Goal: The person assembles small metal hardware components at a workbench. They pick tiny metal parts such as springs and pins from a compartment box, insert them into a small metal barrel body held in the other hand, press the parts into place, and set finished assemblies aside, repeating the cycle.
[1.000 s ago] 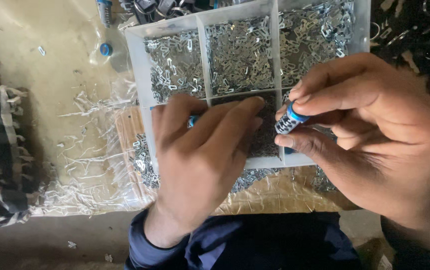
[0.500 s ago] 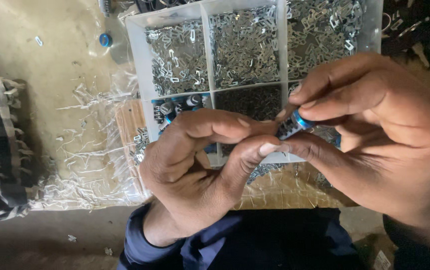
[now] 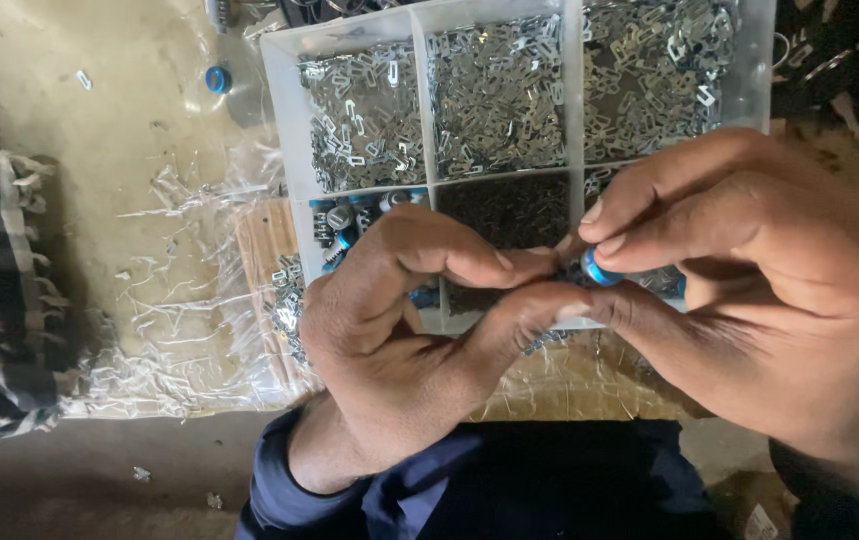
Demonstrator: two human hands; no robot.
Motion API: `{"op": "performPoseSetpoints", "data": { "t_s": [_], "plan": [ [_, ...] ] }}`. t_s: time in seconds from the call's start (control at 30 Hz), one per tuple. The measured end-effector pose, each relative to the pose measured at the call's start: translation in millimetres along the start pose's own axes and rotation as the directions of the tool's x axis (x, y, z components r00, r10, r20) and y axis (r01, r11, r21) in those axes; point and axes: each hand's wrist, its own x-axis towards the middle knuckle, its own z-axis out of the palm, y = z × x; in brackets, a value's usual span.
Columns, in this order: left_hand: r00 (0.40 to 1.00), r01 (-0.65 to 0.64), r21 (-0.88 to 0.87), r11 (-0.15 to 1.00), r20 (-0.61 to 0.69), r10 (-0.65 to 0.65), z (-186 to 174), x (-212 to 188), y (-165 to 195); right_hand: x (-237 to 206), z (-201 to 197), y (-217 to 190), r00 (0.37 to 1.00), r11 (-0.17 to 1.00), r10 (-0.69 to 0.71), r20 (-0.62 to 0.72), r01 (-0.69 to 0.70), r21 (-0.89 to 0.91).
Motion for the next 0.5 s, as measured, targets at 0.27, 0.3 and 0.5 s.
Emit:
{"op": "performPoseSetpoints", "data": {
  "t_s": [0.27, 0.3, 0.5],
  "plan": [
    [0.988, 0.111, 0.082, 0.991, 0.099, -0.118, -12.9, 7.7, 12.1, 11.6, -1.7, -11.7, 0.986, 0.991, 0.127, -0.108, -0.122, 0.052],
    [0.987, 0.07, 0.106, 0.992, 0.138, -0.084, -14.4, 9.4, 12.6, 10.6, -1.1, -11.8, 0.984, 0.989, 0.129, -0.125, -0.118, 0.088],
    [0.754, 0.066, -0.473, 0.878, 0.6, 0.267, -9.5, -10.4, 17.7, 2.9, 2.0, -4.8, 0.963, 0.977, 0.167, -0.211, -0.132, 0.169]
  ]
}}
